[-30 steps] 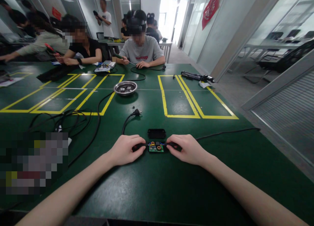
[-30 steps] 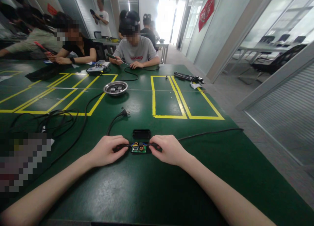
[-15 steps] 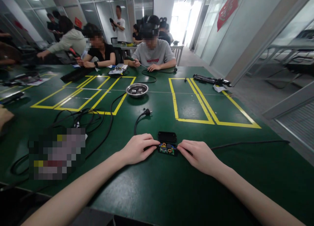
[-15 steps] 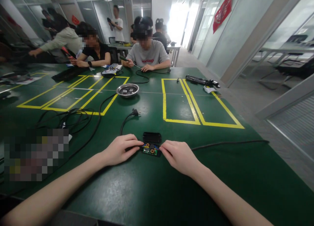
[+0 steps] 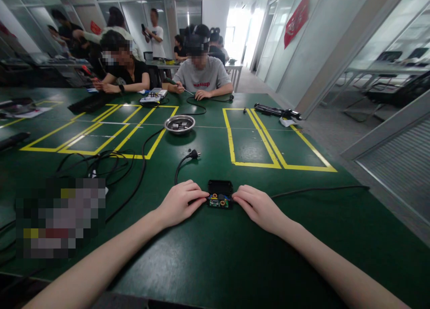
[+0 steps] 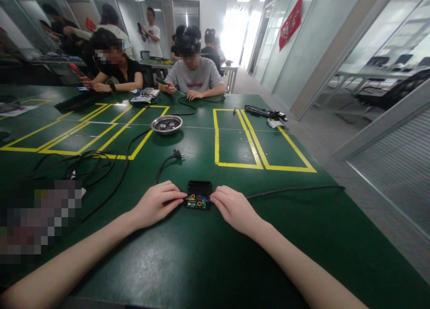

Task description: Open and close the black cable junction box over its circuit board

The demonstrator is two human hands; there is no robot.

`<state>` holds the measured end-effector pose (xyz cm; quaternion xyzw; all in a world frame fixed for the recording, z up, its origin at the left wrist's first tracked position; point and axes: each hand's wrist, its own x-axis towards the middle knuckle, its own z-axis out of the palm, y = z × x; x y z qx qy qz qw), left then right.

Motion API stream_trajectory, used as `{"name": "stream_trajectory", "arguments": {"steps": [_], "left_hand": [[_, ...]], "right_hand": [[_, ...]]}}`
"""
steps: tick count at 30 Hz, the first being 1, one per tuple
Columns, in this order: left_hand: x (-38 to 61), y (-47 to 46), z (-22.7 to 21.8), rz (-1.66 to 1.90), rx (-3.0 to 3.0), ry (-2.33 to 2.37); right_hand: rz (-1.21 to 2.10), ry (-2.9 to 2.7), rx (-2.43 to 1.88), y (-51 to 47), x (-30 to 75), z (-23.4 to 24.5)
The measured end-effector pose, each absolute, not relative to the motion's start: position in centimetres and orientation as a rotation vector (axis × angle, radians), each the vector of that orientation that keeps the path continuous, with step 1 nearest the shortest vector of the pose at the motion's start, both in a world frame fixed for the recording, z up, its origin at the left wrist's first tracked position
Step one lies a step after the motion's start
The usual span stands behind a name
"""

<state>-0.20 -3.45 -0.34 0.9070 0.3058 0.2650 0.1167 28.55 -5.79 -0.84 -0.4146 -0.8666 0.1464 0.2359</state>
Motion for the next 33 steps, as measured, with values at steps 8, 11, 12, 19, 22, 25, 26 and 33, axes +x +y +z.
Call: {"name": "stream_trajectory", "arguments": {"steps": [8, 11, 12, 19, 22, 25, 26, 33], "left_hand": [[-0.17, -3.36, -0.11, 0.669, 2.788, 0.810], [-0.12, -3.34, -0.17, 0.629, 2.867, 0.822], [-0.11, -3.31, -0.19, 0.622, 2.878, 0.824], [-0.19, -3.25, -0.08, 0.581, 2.935, 0.827], [-0.20, -3.35, 0.04, 0.594, 2.927, 0.810], [-0.26, -3.40, 0.02, 0.676, 2.860, 0.787], [-0.29, -3.39, -0.02, 0.717, 2.833, 0.780], [-0.25, -3.35, 0.01, 0.756, 2.791, 0.783]], "right_hand": [[0.448, -2.367, -1.186, -5.65, 28.60, -0.86], [0.464, -2.397, -1.196, -5.57, 28.65, -0.60], [0.459, -2.413, -1.200, -5.55, 28.68, -0.50], [0.248, -2.495, -1.210, -5.69, 28.66, -0.18], [0.227, -2.485, -1.213, -5.77, 28.37, -0.24], [0.297, -2.397, -1.232, -5.84, 28.07, -0.43], [0.333, -2.362, -1.245, -5.85, 28.00, -0.50], [0.503, -2.236, -1.336, -5.62, 27.85, -0.80]]}}
